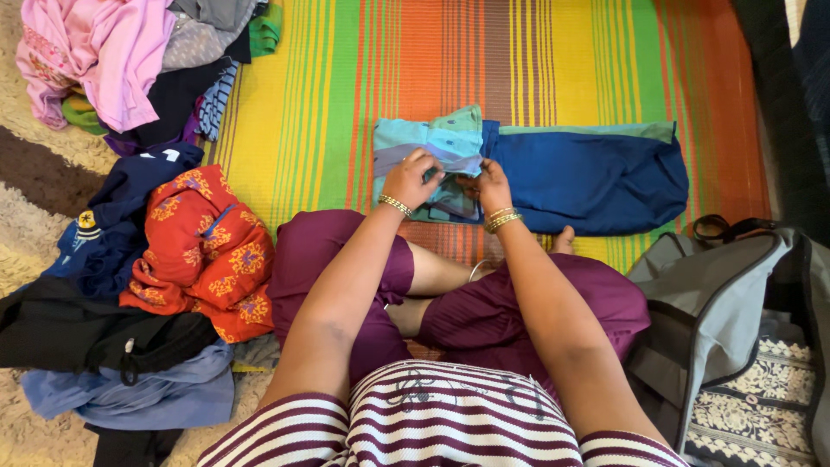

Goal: The person folds a blue shirt by hand on a striped mat, smoothing the fabric and folding the sleeves and body into a square shape.

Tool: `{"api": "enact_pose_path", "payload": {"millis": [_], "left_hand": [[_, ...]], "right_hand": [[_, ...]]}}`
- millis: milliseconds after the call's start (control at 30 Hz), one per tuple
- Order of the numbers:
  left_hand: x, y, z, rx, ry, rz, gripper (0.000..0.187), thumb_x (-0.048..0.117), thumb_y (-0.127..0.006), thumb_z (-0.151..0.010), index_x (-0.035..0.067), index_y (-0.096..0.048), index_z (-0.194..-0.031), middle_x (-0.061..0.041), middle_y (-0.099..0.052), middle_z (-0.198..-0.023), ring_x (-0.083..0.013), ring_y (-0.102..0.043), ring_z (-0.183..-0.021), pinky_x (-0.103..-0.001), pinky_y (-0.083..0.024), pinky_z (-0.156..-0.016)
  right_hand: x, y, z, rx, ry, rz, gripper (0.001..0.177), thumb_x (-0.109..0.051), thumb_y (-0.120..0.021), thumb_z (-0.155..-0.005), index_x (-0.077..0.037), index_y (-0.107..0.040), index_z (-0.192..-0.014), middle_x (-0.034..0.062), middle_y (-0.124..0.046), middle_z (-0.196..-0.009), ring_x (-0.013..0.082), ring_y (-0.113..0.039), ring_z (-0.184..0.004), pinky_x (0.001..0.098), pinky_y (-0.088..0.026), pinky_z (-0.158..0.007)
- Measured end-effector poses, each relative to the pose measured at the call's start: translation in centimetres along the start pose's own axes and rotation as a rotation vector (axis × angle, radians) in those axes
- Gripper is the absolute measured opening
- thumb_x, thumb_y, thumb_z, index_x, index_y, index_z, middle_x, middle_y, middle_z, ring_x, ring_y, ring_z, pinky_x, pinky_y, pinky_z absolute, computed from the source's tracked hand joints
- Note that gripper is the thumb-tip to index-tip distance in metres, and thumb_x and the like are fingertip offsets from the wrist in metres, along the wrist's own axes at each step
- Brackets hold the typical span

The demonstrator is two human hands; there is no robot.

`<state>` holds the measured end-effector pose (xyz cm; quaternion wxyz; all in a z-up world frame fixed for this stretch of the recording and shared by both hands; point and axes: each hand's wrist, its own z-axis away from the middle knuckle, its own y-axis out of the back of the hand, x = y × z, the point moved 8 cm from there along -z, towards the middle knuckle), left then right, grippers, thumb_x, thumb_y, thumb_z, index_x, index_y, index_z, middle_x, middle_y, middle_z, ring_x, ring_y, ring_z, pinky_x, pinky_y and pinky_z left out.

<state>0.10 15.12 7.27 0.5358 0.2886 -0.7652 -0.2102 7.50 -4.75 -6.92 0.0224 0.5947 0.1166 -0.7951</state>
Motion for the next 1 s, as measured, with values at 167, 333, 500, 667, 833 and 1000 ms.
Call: {"api": "enact_pose_path", "payload": {"millis": [167, 333, 500, 667, 833, 1000], "left_hand": [[-1.7, -2.7, 0.6, -0.127, -0.031, -0.134, 0.010, 0.025, -0.076, -0.086, 0.018, -0.070, -0.092, -0.002, -0.064, -0.101, -0.0289, -0.068, -0.090, -0.043, -0.057, -0.073], [-3.1, -5.5, 1.4, -0.305, -0.053, -0.257, 0.021, 0.021, -0.073, -0.082, 0.021, -0.069, -0.103, -0.006, -0.059, -0.109, -0.0303, -0.066, -0.095, -0.046, -0.056, -0.078], [-2.4, -5.6, 1.6, -0.288, -0.122, -0.211, 0.028, 0.020, -0.073, -0.081, 0.020, -0.069, -0.108, -0.006, -0.060, -0.110, -0.0313, -0.066, -0.096, -0.046, -0.056, -0.079], [-1.8, -5.8, 1.9, -0.350, -0.110, -0.184, 0.024, 0.026, -0.072, -0.084, 0.021, -0.069, -0.107, -0.003, -0.063, -0.111, -0.0287, -0.069, -0.098, -0.045, -0.056, -0.082], [-2.6, -7.0, 2.1, -0.487, -0.073, -0.232, 0.033, 0.032, -0.073, -0.079, 0.018, -0.069, -0.109, -0.008, -0.064, -0.111, -0.0323, -0.067, -0.099, -0.047, -0.054, -0.082], [-5.4, -6.9, 1.5, -0.288, 0.101, -0.044, 0.019, 0.036, -0.068, -0.096, 0.021, -0.071, -0.108, -0.002, -0.070, -0.120, -0.0274, -0.070, -0.104, -0.042, -0.056, -0.094]], "right_hand": [[2.6, 0.4, -0.7, -0.065, -0.198, -0.277, 0.042, -0.023, -0.047, -0.094, -0.015, -0.051, -0.135, 0.0008, -0.073, -0.106, 0.0194, -0.073, -0.087, 0.0405, -0.057, -0.079], [4.0, 2.2, -1.5, 0.124, -0.299, -0.227, 0.058, -0.049, -0.054, -0.095, -0.011, -0.049, -0.139, 0.0031, -0.071, -0.094, 0.0191, -0.066, -0.069, 0.0409, -0.054, -0.068], [2.6, 1.3, -0.7, 0.051, -0.014, 0.201, 0.073, -0.028, -0.082, -0.088, -0.001, -0.044, -0.143, 0.0060, -0.064, -0.080, 0.0187, -0.056, -0.062, 0.0365, -0.046, -0.057], [-2.6, -0.6, 2.2, 0.093, 0.343, 0.833, 0.090, -0.024, -0.086, -0.073, -0.002, -0.038, -0.146, 0.0165, -0.073, -0.078, 0.0327, -0.073, -0.074, 0.0419, -0.057, -0.066], [-3.3, -1.1, 3.9, 0.150, 0.021, 1.304, 0.109, -0.036, -0.085, -0.079, -0.009, -0.016, -0.160, 0.0231, -0.074, -0.100, 0.0405, -0.072, -0.091, 0.0512, -0.057, -0.076], [-4.5, -0.4, 4.7, 0.192, -0.078, 1.284, 0.113, -0.042, -0.086, -0.077, -0.012, -0.016, -0.161, 0.0211, -0.073, -0.106, 0.0388, -0.072, -0.095, 0.0504, -0.057, -0.079]]}}
